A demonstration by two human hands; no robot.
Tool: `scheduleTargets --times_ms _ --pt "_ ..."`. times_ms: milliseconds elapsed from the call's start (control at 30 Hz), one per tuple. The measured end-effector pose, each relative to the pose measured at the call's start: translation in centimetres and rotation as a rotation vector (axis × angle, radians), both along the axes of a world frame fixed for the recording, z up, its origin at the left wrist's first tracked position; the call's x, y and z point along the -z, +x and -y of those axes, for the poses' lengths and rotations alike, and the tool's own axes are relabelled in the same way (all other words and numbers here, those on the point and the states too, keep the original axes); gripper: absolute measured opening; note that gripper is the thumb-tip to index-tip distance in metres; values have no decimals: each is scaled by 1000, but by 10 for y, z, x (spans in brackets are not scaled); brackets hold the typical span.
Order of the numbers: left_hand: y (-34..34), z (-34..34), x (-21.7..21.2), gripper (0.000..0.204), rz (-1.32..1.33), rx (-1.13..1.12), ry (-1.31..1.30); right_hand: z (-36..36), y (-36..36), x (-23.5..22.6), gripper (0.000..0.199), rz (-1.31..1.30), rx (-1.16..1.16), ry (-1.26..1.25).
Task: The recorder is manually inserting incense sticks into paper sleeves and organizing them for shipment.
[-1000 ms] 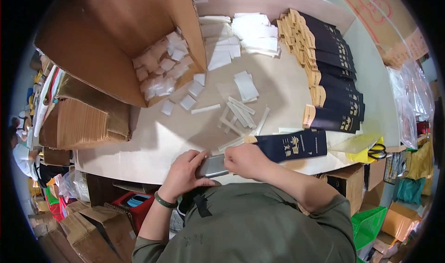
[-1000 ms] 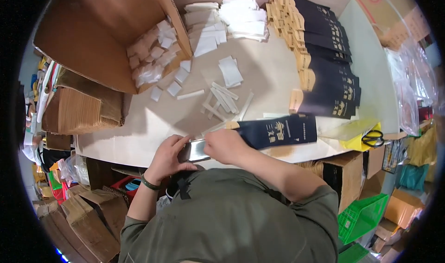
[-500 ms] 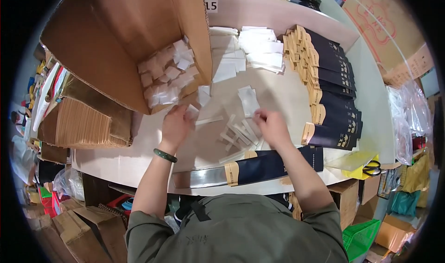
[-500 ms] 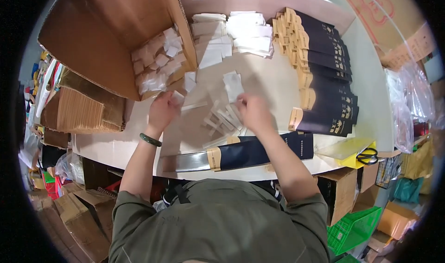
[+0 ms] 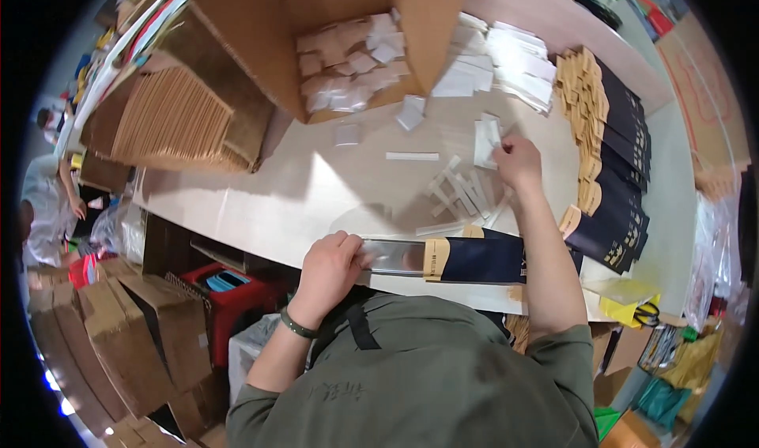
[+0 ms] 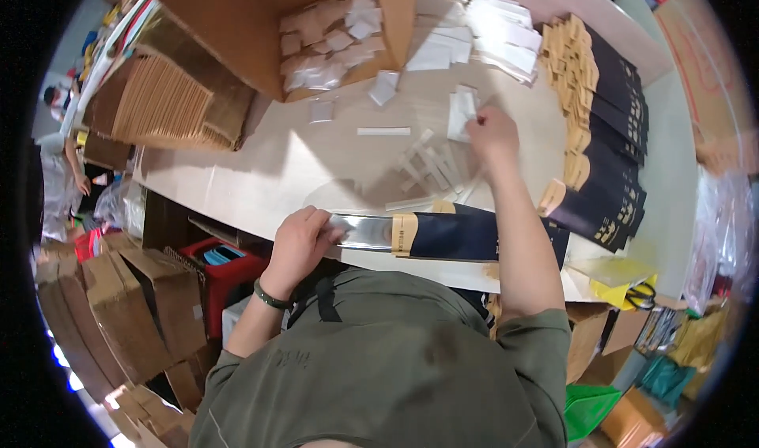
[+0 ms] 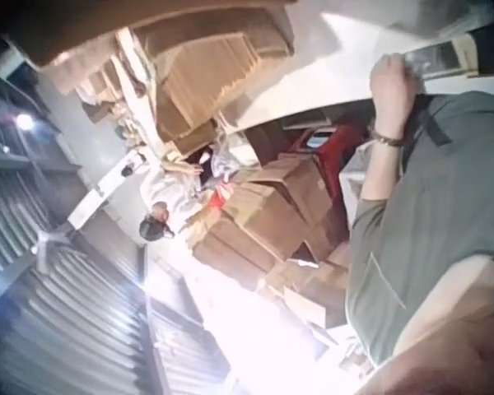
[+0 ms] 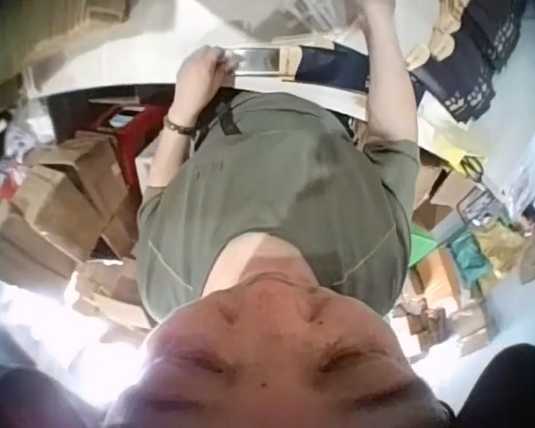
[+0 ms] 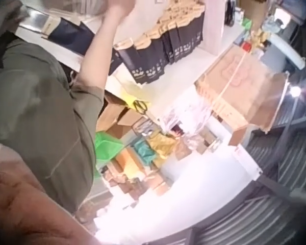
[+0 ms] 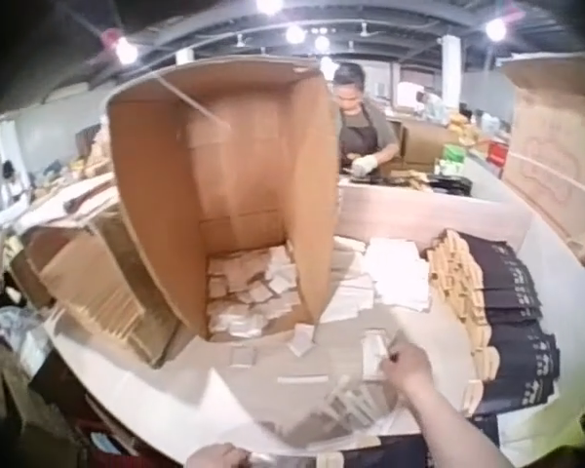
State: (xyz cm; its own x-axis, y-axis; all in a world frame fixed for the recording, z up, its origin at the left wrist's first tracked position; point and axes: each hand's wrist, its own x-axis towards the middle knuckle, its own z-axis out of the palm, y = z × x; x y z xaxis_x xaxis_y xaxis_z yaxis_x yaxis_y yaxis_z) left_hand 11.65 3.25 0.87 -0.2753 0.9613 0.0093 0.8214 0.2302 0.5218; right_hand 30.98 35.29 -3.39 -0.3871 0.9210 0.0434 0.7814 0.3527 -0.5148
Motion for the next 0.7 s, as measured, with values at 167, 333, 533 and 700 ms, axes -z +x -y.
scheduleTargets --times_ms 167,333,533,700 --pt "-9 0 15 18 -58 -10 90 16 1 -15 14 -391 85 -173" --pt "-2 9 11 24 -139 -217 105 39 -7 -33 14 -335 -9 -53" --pt "-13 8 -7 28 -177 -252 34 95 -36 -77 14 -249 -388 49" --pt "-143 -3 -52 26 -307 -632 313 168 -51 -45 11 -71 -1068 203"
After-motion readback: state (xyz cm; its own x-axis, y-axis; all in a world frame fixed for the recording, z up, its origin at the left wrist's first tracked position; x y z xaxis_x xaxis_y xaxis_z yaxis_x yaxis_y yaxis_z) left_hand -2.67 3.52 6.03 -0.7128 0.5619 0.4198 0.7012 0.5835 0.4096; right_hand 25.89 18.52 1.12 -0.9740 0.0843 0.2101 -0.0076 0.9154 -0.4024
